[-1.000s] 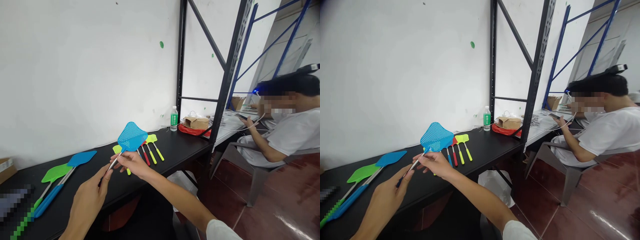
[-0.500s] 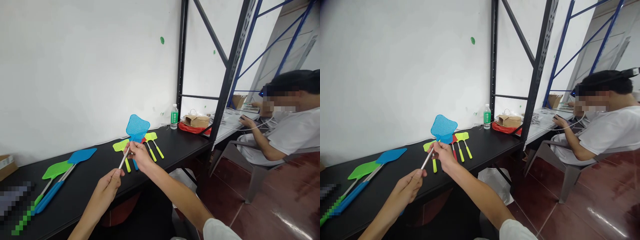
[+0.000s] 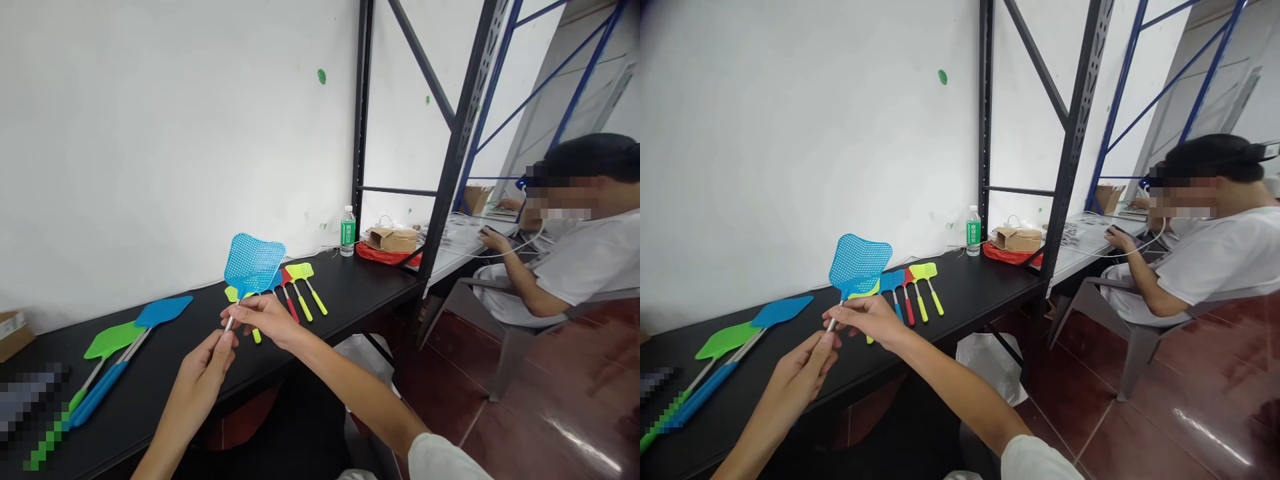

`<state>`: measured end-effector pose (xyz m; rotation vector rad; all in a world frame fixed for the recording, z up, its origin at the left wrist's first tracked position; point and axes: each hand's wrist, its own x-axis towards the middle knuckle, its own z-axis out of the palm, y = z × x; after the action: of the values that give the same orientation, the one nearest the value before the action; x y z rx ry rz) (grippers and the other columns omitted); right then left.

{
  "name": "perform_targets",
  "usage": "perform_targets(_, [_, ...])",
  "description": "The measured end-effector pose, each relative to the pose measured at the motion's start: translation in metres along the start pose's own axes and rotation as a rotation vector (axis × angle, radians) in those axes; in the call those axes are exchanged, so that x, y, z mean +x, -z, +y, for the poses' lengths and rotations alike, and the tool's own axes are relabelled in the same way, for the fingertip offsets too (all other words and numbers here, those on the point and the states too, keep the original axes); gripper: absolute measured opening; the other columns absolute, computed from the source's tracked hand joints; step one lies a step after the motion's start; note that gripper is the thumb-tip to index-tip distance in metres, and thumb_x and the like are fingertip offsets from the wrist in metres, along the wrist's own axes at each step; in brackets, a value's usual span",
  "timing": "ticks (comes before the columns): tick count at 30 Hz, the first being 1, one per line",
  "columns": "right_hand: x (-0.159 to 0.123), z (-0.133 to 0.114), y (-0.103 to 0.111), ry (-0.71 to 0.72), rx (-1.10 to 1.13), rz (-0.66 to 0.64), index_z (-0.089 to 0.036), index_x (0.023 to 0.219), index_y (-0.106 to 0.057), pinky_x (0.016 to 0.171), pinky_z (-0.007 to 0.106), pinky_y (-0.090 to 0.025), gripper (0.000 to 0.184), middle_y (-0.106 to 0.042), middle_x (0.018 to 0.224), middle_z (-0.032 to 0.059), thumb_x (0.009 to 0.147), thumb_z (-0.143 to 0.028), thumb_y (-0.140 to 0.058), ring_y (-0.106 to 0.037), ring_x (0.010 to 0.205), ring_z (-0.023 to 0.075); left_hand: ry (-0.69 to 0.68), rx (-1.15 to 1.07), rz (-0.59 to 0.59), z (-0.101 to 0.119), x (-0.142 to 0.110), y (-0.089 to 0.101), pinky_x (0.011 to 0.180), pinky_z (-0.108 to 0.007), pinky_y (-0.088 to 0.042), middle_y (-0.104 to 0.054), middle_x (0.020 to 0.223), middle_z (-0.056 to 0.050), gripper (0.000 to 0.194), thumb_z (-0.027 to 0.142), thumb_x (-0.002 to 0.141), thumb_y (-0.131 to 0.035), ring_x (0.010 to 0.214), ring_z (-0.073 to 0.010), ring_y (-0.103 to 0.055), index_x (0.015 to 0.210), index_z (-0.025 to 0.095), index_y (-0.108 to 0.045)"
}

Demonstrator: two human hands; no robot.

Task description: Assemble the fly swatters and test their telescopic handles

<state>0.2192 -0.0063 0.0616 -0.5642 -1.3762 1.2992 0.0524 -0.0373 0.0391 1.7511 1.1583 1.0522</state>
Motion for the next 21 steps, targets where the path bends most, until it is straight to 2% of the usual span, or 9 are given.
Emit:
perform_targets(2, [0.000, -0.006, 0.005, -0.009, 0.014, 0.021, -0.021, 0.098, -0.075, 0.058, 0.022, -0.044, 0.039, -0.073, 0.096, 0.0060, 0.076, -0.053, -0.075, -0.064, 0.077, 0.0136, -0.035, 0.045, -0.007, -0.003, 0.001, 0.001, 0.040, -0.017, -0.021, -0.035, 0.062, 0.005, 0.042, 0.060, 0.090, -0.047, 0.048, -0.0081, -0.026, 0.079, 0.020, -0.052])
perform_targets(5, [-0.001, -0.011, 0.012, 0.051, 0.018, 0.074, -0.019, 0.091, -0.073, 0.059, 0.023, -0.045, 0.038, -0.073, 0.096, 0.0075, 0.075, -0.053, -0.075, -0.064, 0.077, 0.0145, -0.083, 0.120, -0.016, -0.006, 0.001, 0.003, 0.041, -0.018, -0.023, -0.036, 0.061, 0.004, 0.044, 0.059, 0.090, -0.047, 0.050, -0.0090, -0.029, 0.070, 0.019, -0.047])
perform_targets(11, [-0.002, -0.004, 0.010, 0.103, -0.003, 0.050, -0.017, 0.095, -0.070, 0.057, 0.023, -0.045, 0.039, -0.075, 0.097, 0.0091, 0.081, -0.053, -0.069, -0.065, 0.073, 0.0139, -0.124, 0.193, -0.008, 0.000, -0.003, 0.002, 0.042, -0.020, -0.024, -0.038, 0.056, 0.004, 0.044, 0.055, 0.092, -0.045, 0.048, -0.0104, -0.032, 0.066, 0.019, -0.047])
perform_targets(16, [0.000, 0.004, 0.005, 0.122, -0.033, 0.090, -0.018, 0.110, -0.070, 0.055, 0.022, -0.044, 0.044, -0.075, 0.089, 0.0070, 0.083, -0.053, -0.067, -0.065, 0.073, 0.0148, -0.113, 0.124, -0.048, 0.004, -0.008, -0.002, 0.042, -0.019, -0.026, -0.046, 0.061, 0.003, 0.039, 0.052, 0.093, -0.045, 0.046, -0.0091, -0.036, 0.077, 0.018, -0.056])
perform_targets(21, [0.003, 0.011, 0.005, 0.070, -0.010, 0.104, -0.017, 0.102, -0.073, 0.057, 0.023, -0.044, 0.045, -0.075, 0.092, 0.0092, 0.080, -0.056, -0.069, -0.066, 0.078, 0.0172, -0.038, -0.005, -0.091, 0.007, -0.012, -0.004, 0.039, -0.019, -0.028, -0.048, 0.058, 0.006, 0.035, 0.054, 0.094, -0.045, 0.038, -0.0084, -0.039, 0.098, 0.020, -0.055])
